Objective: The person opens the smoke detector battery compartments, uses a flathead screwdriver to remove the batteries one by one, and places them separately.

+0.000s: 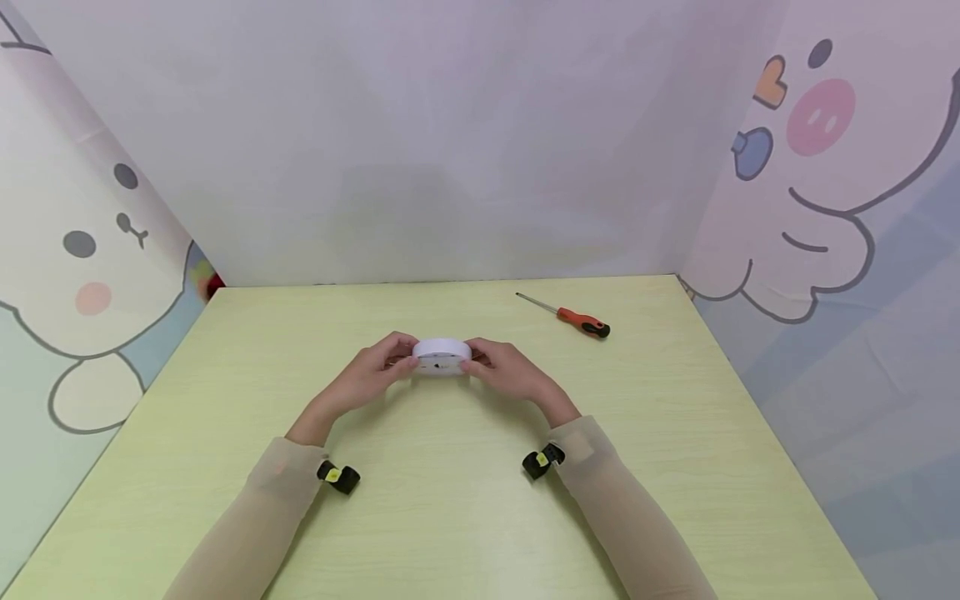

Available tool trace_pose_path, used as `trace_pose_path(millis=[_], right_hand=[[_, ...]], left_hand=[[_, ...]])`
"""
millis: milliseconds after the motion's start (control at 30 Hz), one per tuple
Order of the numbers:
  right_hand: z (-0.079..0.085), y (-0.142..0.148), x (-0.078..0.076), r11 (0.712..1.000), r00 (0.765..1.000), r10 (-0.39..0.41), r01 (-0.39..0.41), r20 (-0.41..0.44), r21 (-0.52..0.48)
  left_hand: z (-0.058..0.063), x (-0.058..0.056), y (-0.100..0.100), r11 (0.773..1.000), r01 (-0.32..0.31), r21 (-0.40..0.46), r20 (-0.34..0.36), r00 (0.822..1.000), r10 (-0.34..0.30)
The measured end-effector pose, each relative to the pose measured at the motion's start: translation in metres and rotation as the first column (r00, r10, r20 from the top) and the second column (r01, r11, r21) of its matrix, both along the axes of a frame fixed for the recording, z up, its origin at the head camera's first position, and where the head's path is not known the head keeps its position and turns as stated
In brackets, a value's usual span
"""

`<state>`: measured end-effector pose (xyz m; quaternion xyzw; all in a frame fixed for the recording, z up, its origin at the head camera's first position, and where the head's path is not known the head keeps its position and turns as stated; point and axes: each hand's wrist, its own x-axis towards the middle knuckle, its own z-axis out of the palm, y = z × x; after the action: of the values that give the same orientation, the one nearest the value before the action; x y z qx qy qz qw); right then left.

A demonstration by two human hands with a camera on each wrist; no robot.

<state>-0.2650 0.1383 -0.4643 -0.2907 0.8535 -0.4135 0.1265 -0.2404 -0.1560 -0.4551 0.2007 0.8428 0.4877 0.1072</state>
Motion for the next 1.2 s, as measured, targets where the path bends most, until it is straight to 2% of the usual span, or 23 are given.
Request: trace_pose_path(millis=[200,467,700,933,1200], right_hand=[[0.004,0.000,0.003,1.000,1.000,-0.015,0.015,-0.020,0.006],[0.007,-0.002,0.004,0.999,0.999,-0.050,0.050,-0.008,0.009],[0.010,-0.004,0.006,0.997,0.995,-0.082,0.081,0.059,0.011],[0.012,-0.005,0.009,0.994,0.987,-0.105,0.107,0.123,-0.009],[0.011,-0.006,0.010,0.992,0.978,-0.121,0.124,0.168,-0.008]], left_hand=[[0.001,0.001,0.002,1.000,-0.013,0.026,0.026,1.000,0.013],[0.002,0.002,0.004,0.998,-0.049,0.033,0.018,0.999,0.049],[0.001,0.000,0.006,0.994,-0.103,-0.020,0.024,0.994,0.103],[-0.002,0.000,0.008,0.990,-0.137,-0.013,0.052,0.989,0.138],[-0.003,0.001,0.008,0.992,-0.126,-0.012,0.096,0.987,0.127]])
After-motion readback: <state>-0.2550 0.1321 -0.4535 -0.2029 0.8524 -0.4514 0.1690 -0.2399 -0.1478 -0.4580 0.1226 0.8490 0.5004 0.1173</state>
